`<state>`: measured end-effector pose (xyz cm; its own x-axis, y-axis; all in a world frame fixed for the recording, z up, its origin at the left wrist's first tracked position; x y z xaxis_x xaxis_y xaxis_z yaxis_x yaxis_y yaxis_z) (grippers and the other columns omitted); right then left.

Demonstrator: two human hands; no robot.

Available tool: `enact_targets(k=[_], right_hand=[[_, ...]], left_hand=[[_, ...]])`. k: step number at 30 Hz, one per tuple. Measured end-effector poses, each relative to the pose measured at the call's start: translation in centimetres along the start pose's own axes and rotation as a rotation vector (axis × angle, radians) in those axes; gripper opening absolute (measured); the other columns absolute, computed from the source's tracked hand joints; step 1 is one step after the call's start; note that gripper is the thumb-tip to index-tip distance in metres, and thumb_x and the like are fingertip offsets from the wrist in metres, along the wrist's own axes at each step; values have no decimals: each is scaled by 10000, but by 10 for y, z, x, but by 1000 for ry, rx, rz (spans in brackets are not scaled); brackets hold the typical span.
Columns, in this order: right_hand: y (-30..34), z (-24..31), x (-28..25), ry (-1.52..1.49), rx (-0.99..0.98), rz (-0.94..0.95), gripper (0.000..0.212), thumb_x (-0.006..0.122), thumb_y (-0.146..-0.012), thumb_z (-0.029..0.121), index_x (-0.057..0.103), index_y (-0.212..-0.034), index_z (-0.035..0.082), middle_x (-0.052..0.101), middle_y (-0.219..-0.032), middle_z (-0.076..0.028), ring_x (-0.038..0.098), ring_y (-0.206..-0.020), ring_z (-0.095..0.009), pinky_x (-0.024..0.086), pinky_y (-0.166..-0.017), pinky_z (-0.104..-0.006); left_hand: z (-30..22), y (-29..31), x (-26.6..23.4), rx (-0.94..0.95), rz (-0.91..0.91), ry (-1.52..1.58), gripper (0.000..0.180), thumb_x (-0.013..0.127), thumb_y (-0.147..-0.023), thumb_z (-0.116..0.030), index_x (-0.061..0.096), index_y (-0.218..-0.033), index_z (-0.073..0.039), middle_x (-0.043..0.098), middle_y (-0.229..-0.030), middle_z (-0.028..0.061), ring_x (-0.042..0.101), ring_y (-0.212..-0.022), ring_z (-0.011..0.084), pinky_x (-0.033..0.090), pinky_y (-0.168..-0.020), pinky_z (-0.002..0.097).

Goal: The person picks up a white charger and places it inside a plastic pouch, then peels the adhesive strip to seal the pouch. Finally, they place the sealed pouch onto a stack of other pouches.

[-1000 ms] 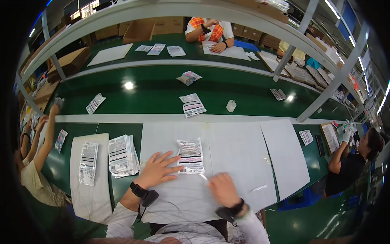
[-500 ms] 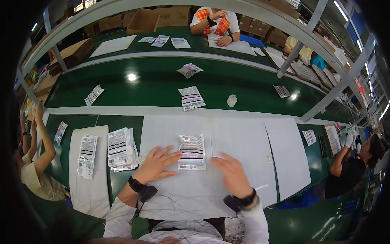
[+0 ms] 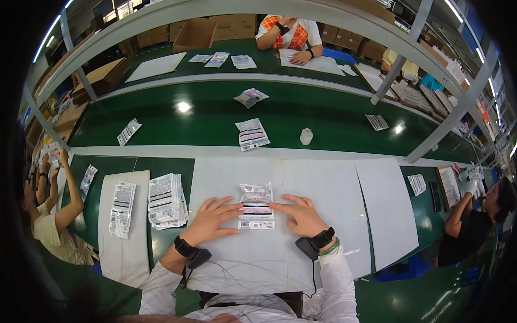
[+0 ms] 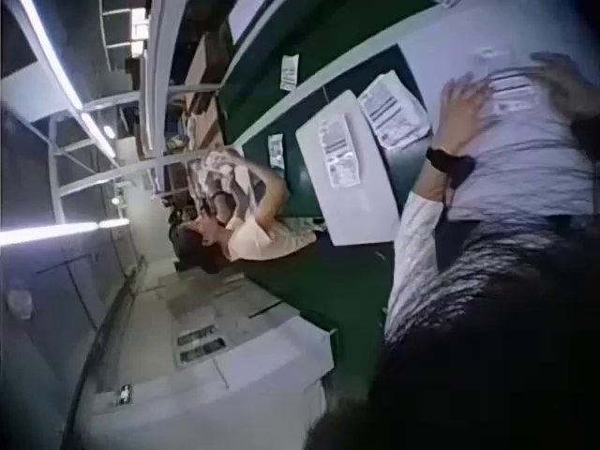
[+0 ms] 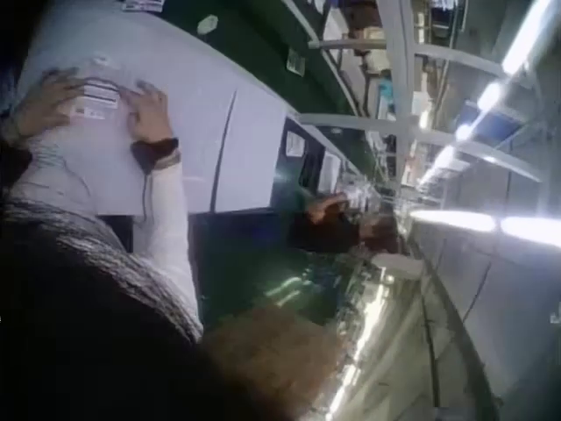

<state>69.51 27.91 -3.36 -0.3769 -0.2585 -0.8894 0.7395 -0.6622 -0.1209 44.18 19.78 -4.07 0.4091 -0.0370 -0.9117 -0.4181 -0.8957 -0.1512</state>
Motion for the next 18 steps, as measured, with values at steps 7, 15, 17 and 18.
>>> enact_targets(k=[7, 15, 17, 18], right_hand=[[-6, 4, 15, -47, 53, -196, 597, 779, -769, 297, 604, -1333, 210, 619, -1230, -9, 499, -1248, -236, 341, -1044, -407], [-7, 18, 6, 54, -115, -275, 373, 798, -742, 298, 736, -1100, 215, 598, -1206, -9, 503, -1223, -300, 389, -1032, -417], [-4, 14, 2, 57, -89, -288, 326, 797, -745, 279, 749, -1061, 216, 596, -1215, -10, 502, -1224, -306, 394, -1034, -419], [-1, 10, -1, 59, -65, -299, 280, 796, -748, 260, 761, -1023, 217, 595, -1224, -11, 501, -1225, -312, 400, -1035, -421]], left_hand=[[2, -19, 15, -69, -197, 70, 437, 768, -793, -350, 655, -1195, -220, 589, -1307, -34, 499, -1261, 201, 324, -1058, 445], [-9, -20, 3, -113, -295, 41, 341, 789, -759, -255, 695, -1084, -208, 556, -1351, 18, 521, -1222, 224, 362, -1019, 423], [-11, -20, 3, -44, -305, 3, 329, 787, -757, -238, 696, -1072, -210, 531, -1388, 41, 518, -1228, 247, 373, -1015, 422], [-10, -19, 3, -41, -306, 5, 329, 787, -757, -238, 696, -1072, -210, 531, -1388, 41, 518, -1228, 247, 373, -1015, 422]])
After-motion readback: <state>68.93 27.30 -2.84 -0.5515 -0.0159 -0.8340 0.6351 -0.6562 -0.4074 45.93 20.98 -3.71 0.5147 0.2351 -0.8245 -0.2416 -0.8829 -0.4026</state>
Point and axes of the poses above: each hand's wrist, its own y-axis away from the middle knuckle, its own x-axis out of the palm, z = x × y, the point moved 5 cm from there along -y, towards the middle knuckle
